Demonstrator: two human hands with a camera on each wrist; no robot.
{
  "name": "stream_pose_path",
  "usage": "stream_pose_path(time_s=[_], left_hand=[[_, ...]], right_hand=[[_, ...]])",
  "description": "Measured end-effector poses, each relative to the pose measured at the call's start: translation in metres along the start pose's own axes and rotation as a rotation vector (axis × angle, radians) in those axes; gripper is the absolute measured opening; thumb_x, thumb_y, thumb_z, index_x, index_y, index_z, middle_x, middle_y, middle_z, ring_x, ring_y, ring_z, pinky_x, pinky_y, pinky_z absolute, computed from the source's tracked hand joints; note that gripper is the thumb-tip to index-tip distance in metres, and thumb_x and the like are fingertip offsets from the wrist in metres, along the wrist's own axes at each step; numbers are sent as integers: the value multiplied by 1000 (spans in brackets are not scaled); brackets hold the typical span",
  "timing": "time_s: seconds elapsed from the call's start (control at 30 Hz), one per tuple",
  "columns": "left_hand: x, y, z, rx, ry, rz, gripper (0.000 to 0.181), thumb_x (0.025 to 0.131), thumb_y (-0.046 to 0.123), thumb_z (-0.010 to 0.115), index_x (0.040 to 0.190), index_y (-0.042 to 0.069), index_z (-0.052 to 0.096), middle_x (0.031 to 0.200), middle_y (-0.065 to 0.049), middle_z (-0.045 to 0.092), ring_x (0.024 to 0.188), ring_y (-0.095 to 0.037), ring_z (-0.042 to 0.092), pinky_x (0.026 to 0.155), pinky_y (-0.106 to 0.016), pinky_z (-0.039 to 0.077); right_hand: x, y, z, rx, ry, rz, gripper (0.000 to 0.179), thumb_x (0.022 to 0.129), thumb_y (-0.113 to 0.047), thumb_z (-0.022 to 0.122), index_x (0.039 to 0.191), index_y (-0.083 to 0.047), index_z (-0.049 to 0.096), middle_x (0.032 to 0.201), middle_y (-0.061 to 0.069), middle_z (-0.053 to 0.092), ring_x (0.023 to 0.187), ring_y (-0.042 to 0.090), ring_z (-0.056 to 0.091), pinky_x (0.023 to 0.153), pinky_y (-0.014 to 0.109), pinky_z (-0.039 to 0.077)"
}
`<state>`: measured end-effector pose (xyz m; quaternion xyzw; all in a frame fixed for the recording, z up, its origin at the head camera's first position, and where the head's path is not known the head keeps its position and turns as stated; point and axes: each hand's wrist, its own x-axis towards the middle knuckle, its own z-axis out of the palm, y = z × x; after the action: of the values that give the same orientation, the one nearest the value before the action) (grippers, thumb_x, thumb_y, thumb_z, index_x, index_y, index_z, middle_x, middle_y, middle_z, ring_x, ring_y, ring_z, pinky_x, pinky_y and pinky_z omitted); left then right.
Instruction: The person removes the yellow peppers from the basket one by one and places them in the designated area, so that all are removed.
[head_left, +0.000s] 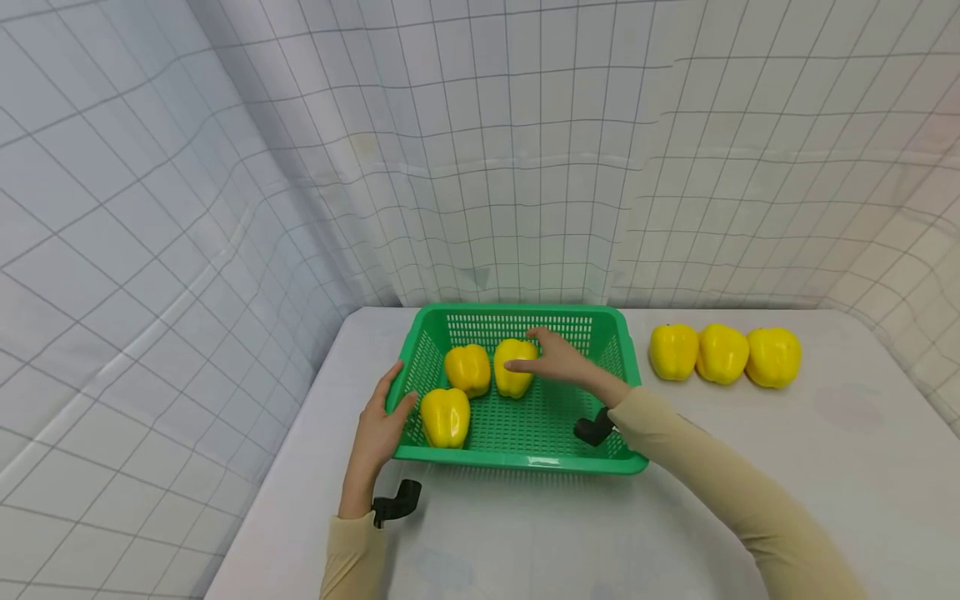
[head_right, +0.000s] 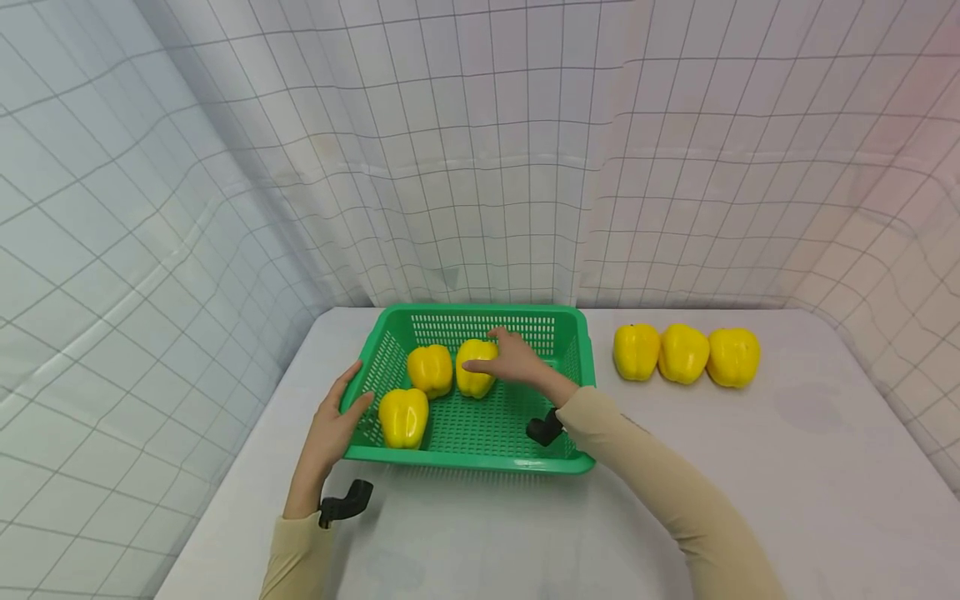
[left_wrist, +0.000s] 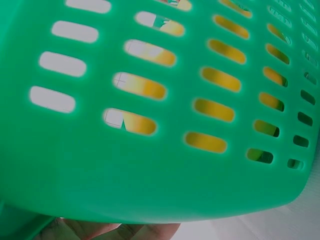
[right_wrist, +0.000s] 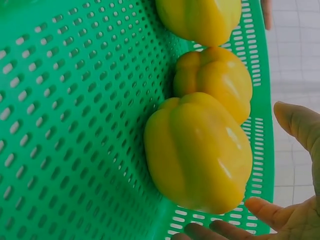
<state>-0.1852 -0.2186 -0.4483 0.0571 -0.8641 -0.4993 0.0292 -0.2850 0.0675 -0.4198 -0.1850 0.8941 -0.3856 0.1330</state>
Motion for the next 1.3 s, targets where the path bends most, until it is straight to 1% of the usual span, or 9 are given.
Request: stream_pose_path(time_s=[0.17, 0.37, 0.6, 0.73, 0.9, 1.03, 1.13, 1.2, 1.3], left_hand=[[0, 1, 0, 3, 3, 6, 57, 98, 33, 52, 150, 28, 28, 141, -19, 42, 99, -34, 54, 72, -39, 44], [-1, 0, 0, 4, 6, 2, 57, 98, 34, 51, 150, 28, 28, 139, -19, 44, 97, -35, 55, 70, -37, 44], [-1, 0, 1, 1, 9, 3, 58, 98, 34, 52, 150, 30, 28, 140, -18, 44, 99, -34, 55, 72, -40, 44], [-1, 0, 1, -1, 11, 5, 58, 98, 33, 52, 150, 30, 28, 141, -17, 42, 102, -34, 54, 75, -43, 44], [-2, -1, 0, 1, 9, 7, 58, 98, 32, 52, 150, 30, 28, 143, -17, 40, 103, -34, 53, 77, -45, 44], [-2, 0, 1, 9, 12, 8, 58, 98, 32, 52, 150, 29, 28, 143, -16, 40, 103, -34, 53, 76, -44, 44], [-2, 0, 1, 13, 15, 12, 58, 98, 32, 52, 150, 28, 28, 143, -17, 40, 102, -34, 53, 75, -43, 44], [-2, 0, 1, 14, 16, 13, 58, 98, 32, 52, 150, 27, 28, 143, -17, 41, 101, -34, 54, 74, -41, 44], [-2, 0, 1, 15, 20, 17, 58, 98, 32, 52, 150, 26, 28, 142, -18, 41, 100, -34, 54, 73, -41, 44]], right_hand=[[5, -1, 1, -16, -5, 29, 77, 88, -41, 65, 142, 5, 34, 142, 24, 38, 126, 37, 39, 99, 48, 35], [10, -3, 1, -4, -47, 96, 81, 88, -45, 64, 143, 5, 31, 141, 25, 38, 125, 38, 41, 96, 48, 37], [16, 1, 2, 5, -90, 164, 84, 87, -47, 64, 142, 5, 30, 139, 25, 40, 122, 36, 42, 97, 47, 36], [19, 3, 3, -6, -108, 173, 84, 87, -47, 64, 143, 6, 30, 138, 25, 40, 121, 35, 43, 98, 46, 36], [18, 3, 4, 27, -136, 177, 87, 87, -44, 64, 144, 9, 25, 141, 26, 37, 124, 35, 41, 100, 46, 33], [18, 2, 6, 44, -147, 188, 89, 87, -44, 65, 145, 9, 22, 142, 26, 35, 125, 35, 39, 102, 46, 32], [18, 3, 7, 47, -149, 182, 88, 87, -42, 65, 143, 11, 24, 138, 26, 40, 119, 33, 43, 99, 46, 34], [19, 4, 8, 52, -149, 173, 86, 86, -41, 66, 141, 12, 26, 132, 26, 44, 112, 31, 47, 96, 44, 36], [20, 5, 9, 61, -147, 167, 84, 86, -39, 67, 139, 13, 29, 125, 24, 47, 101, 28, 47, 91, 42, 38]])
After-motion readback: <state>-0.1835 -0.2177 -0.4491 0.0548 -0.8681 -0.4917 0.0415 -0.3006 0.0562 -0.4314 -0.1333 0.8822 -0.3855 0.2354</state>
